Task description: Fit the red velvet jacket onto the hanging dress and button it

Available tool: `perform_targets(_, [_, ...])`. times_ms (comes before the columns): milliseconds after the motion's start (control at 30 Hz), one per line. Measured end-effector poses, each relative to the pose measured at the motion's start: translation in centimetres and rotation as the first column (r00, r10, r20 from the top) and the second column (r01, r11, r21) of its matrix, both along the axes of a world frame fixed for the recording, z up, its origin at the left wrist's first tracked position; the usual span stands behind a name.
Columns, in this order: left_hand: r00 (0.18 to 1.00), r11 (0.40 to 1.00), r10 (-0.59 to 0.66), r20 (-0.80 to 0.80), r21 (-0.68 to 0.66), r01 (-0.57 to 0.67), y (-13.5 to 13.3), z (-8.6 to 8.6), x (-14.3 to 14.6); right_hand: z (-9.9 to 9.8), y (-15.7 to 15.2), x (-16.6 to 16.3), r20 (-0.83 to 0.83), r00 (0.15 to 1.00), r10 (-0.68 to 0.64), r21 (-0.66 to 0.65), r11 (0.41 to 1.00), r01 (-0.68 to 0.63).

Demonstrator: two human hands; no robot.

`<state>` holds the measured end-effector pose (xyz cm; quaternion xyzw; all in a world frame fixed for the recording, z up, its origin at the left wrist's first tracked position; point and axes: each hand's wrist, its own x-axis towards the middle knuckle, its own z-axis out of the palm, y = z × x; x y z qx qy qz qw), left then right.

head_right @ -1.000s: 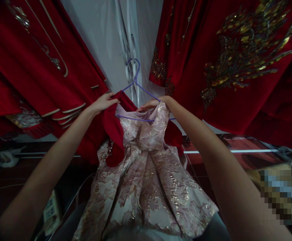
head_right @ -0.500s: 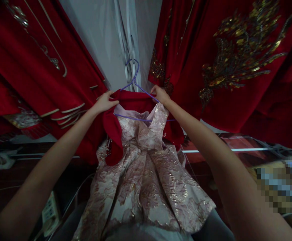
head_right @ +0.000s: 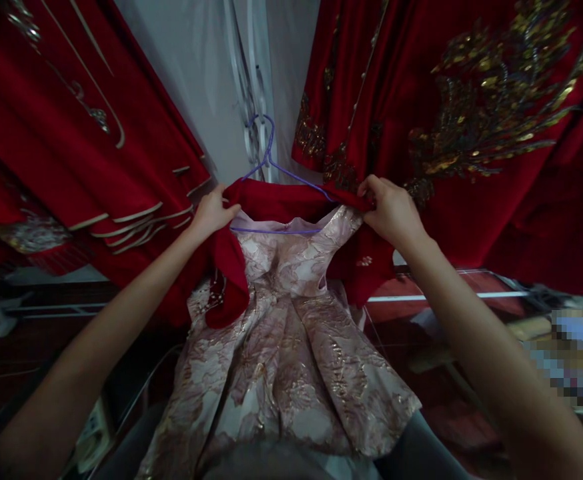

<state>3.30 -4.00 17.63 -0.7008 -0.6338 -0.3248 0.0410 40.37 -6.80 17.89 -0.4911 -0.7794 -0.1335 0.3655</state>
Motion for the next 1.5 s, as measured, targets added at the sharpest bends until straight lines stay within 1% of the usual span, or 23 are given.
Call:
perform_targets(100, [0.999,0.999,-0.035,0.038,0.022,0.034,-0.3,0.2,-0.2,0.1,-1.9,-1.8,-0.096,0.992,0.086,-0.091,0.991,-0.095])
perform_targets(200, [0.99,0.995,-0.1,0.096,0.035,0.097,-0.3,-0.3,-0.4,-1.0,-1.7,-4.3,-0.236,0.965,0.112,-0.146,0.978,-0.149])
perform_targets(233, [0.983,0.991,-0.131,0.13,0.055,0.125,-0.4,-0.7,-0.4,-1.6,-1.2,-5.2,-0.298,0.948,0.108,-0.146,0.977,-0.157])
perform_targets(300, [0.953,0.976,-0.195,0.23,0.145,0.164,-0.7,-1.8,-0.4,-3.1,0.2,-7.1,-0.44,0.892,0.103,-0.133,0.975,-0.178])
perform_targets(367, [0.902,0.949,-0.252,0.349,0.272,0.16,-1.1,-3.2,-0.2,-4.4,1.4,-9.2,-0.59,0.802,0.09,-0.077,0.983,-0.167])
perform_targets(400, [0.873,0.934,-0.278,0.401,0.326,0.148,-1.3,-3.8,0.0,-5.0,1.8,-10.3,-0.646,0.755,0.11,-0.038,0.984,-0.176])
perform_targets(433, [0.844,0.921,-0.303,0.443,0.365,0.138,-1.6,-4.5,0.3,-5.4,2.0,-11.5,-0.68,0.72,0.137,-0.012,0.98,-0.198])
perform_targets(500, [0.796,0.907,-0.346,0.496,0.393,0.149,-1.9,-5.5,1.1,-5.9,1.8,-14.1,-0.691,0.693,0.204,-0.004,0.958,-0.285])
perform_targets(567, [0.765,0.905,-0.392,0.51,0.364,0.221,-2.3,-6.1,2.2,-6.1,1.0,-16.4,-0.656,0.7,0.282,-0.04,0.913,-0.405])
perform_targets(633, [0.749,0.898,-0.436,0.499,0.299,0.323,-2.7,-6.5,3.2,-6.4,0.2,-18.1,-0.629,0.691,0.357,-0.072,0.858,-0.509])
perform_targets(733, [0.734,0.876,-0.481,0.48,0.22,0.43,-3.4,-6.8,3.7,-6.8,-0.4,-19.1,-0.683,0.63,0.37,-0.093,0.811,-0.577])
perform_targets(767, [0.73,0.87,-0.49,0.476,0.216,0.444,-3.7,-6.9,3.7,-6.9,-0.5,-19.1,-0.726,0.588,0.357,-0.094,0.795,-0.599])
perform_targets(833, [0.734,0.866,-0.499,0.461,0.231,0.444,-4.3,-6.9,3.6,-7.0,-0.6,-18.7,-0.819,0.474,0.322,-0.097,0.737,-0.668])
perform_targets(900, [0.764,0.878,-0.478,0.433,0.255,0.405,-5.0,-7.0,3.5,-6.9,-0.8,-18.1,-0.891,0.363,0.27,-0.112,0.646,-0.755])
perform_targets(967, [0.785,0.892,-0.45,0.427,0.264,0.367,-5.6,-7.0,3.7,-6.9,-1.2,-17.6,-0.924,0.308,0.225,-0.131,0.571,-0.81])
perform_targets(1000, [0.778,0.895,-0.443,0.445,0.263,0.359,-5.8,-7.0,3.8,-7.0,-1.4,-17.5,-0.929,0.299,0.217,-0.133,0.559,-0.819])
perform_targets(1033, [0.76,0.898,-0.44,0.478,0.262,0.355,-5.9,-7.0,4.0,-7.1,-1.5,-17.3,-0.929,0.297,0.221,-0.127,0.564,-0.816])
perform_targets(1167, [0.659,0.916,-0.401,0.637,0.28,0.287,-6.0,-7.2,4.3,-7.7,-1.8,-17.3,-0.909,0.319,0.269,-0.082,0.634,-0.769])
perform_targets(1233, [0.648,0.927,-0.375,0.663,0.259,0.272,-5.9,-7.3,4.1,-7.8,-1.9,-17.4,-0.911,0.316,0.266,-0.081,0.635,-0.768])
perform_targets(1300, [0.668,0.927,-0.37,0.646,0.217,0.304,-5.9,-7.3,3.8,-7.7,-1.8,-17.4,-0.917,0.3,0.262,-0.075,0.627,-0.776])
perform_targets(1367, [0.704,0.921,-0.383,0.599,0.187,0.342,-6.0,-7.1,3.6,-7.6,-1.8,-17.4,-0.916,0.294,0.274,-0.058,0.634,-0.771])
perform_targets(1433, [0.744,0.915,-0.399,0.536,0.188,0.356,-6.2,-6.8,3.4,-7.5,-1.8,-17.5,-0.904,0.311,0.293,-0.046,0.657,-0.752])
perform_targets(1500, [0.787,0.911,-0.412,0.459,0.185,0.37,-6.5,-6.4,3.4,-7.3,-1.9,-17.5,-0.887,0.353,0.299,-0.049,0.699,-0.714])
